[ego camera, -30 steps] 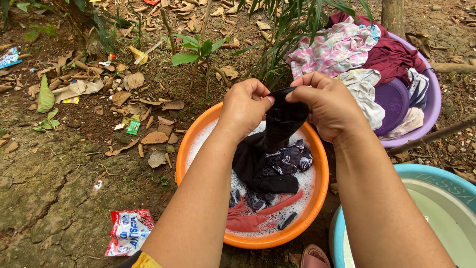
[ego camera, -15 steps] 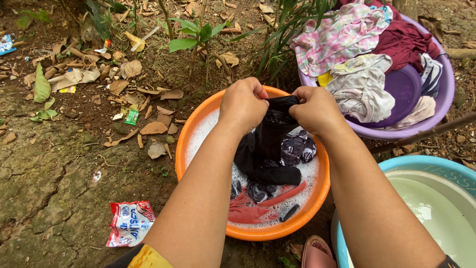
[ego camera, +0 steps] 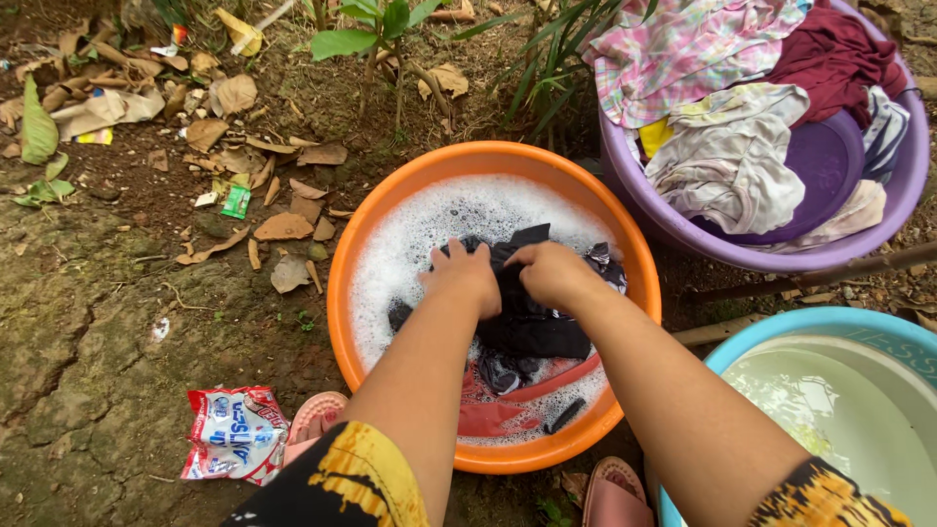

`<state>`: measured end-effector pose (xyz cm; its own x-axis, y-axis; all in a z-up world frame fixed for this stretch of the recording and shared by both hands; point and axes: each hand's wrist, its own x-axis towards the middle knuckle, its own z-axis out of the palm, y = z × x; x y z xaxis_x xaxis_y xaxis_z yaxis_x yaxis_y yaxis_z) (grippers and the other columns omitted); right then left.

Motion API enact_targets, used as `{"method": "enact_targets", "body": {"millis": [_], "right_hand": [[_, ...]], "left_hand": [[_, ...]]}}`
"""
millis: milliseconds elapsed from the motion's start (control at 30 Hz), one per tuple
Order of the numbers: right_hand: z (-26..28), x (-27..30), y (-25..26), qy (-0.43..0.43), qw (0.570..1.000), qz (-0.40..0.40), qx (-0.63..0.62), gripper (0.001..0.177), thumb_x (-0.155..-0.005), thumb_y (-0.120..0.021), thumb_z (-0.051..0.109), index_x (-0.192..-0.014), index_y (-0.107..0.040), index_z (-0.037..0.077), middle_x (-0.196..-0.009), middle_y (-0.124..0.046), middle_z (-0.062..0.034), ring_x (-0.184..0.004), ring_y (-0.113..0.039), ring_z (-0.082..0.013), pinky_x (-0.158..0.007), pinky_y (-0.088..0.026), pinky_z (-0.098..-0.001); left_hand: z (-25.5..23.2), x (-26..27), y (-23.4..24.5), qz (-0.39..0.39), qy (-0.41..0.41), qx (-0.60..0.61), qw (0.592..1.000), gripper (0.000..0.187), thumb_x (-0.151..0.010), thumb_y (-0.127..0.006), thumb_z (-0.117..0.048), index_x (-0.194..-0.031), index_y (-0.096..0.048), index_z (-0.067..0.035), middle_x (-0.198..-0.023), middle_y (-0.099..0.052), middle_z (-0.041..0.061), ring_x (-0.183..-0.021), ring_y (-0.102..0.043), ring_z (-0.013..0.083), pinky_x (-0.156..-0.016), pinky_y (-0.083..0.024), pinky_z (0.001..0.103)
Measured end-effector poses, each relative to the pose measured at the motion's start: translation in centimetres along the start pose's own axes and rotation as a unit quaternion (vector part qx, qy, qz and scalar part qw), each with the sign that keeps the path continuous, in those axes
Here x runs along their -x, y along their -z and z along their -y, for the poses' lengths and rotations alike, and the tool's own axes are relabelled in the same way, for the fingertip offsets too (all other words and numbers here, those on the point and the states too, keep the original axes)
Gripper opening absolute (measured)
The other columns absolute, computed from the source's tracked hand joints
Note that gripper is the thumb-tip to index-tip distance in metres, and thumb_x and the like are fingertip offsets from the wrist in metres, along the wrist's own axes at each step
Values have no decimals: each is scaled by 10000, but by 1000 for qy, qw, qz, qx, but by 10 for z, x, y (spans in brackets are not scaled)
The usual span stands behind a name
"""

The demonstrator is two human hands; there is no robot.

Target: The person hand washes clothes by submerging, scrubbing, and wringing individual garments in a basin of soapy water by hand.

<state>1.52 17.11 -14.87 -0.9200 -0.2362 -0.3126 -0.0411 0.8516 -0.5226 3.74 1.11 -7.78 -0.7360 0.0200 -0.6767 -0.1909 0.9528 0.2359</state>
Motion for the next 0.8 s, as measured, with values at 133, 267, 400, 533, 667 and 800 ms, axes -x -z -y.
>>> {"method": "enact_targets", "body": {"millis": [133, 267, 400, 533, 667, 800], "right_hand": [[-7, -6, -27, -29, 987, 139, 78, 590, -840, -673, 165, -1411, -570, 269, -1442, -482, -213, -1287, -562, -369, -1087, -450, -394], [8, 2, -36, -111, 956, 243, 123, 952, -839, -756, 184, -1594, -234, 439, -1716, -5, -114, -1509, -208, -508, -1223, -291, -475], [12, 7, -39, -89, 953, 247, 154, 986, -826, -757, 145, -1599, -220, 439, -1721, 34, -132, -1508, -151, -556, -1234, -279, -483], [17, 13, -40, -114, 942, 265, 171, 940, -870, -694, 96, -1601, -223, 455, -1724, 86, -59, -1558, -59, -462, -1218, -259, -569], [8, 20, -51, -122, 940, 245, 206, 875, -898, -562, -24, -1592, -289, 434, -1735, 107, 22, -1585, -34, -380, -1186, -263, -649], [-27, 23, -81, -112, 924, 259, 258, 690, -961, -558, 112, -1568, -353, 368, -1753, 97, 12, -1587, -73, -359, -1211, -246, -643]], "left_hand": [[17, -15, -38, 13, 2, -40, 999, 951, -915, -678, -194, -1652, -89, -319, -1717, 90, 136, -1566, 24, 419, -1194, -146, 675], [24, -27, -54, 47, 9, -69, 996, 960, -963, -664, -429, -1644, 7, -345, -1720, 149, 102, -1581, 73, 396, -1220, -108, 652], [27, -32, -62, 50, 10, -84, 995, 930, -975, -616, -511, -1646, 11, -362, -1721, 132, 90, -1583, 44, 367, -1228, -114, 632], [34, -34, -77, 66, 11, -93, 993, 873, -988, -527, -575, -1645, 11, -370, -1726, 66, 66, -1586, -3, 336, -1221, -147, 620], [39, -42, -100, 108, 8, -117, 987, 741, -1015, -460, -571, -1639, -127, -347, -1726, -63, 49, -1583, -79, 329, -1235, -115, 622], [44, -51, -120, 133, 2, -132, 982, 661, -1024, -474, -481, -1626, -282, -287, -1709, -187, 69, -1566, -183, 327, -1250, -131, 562]]}}
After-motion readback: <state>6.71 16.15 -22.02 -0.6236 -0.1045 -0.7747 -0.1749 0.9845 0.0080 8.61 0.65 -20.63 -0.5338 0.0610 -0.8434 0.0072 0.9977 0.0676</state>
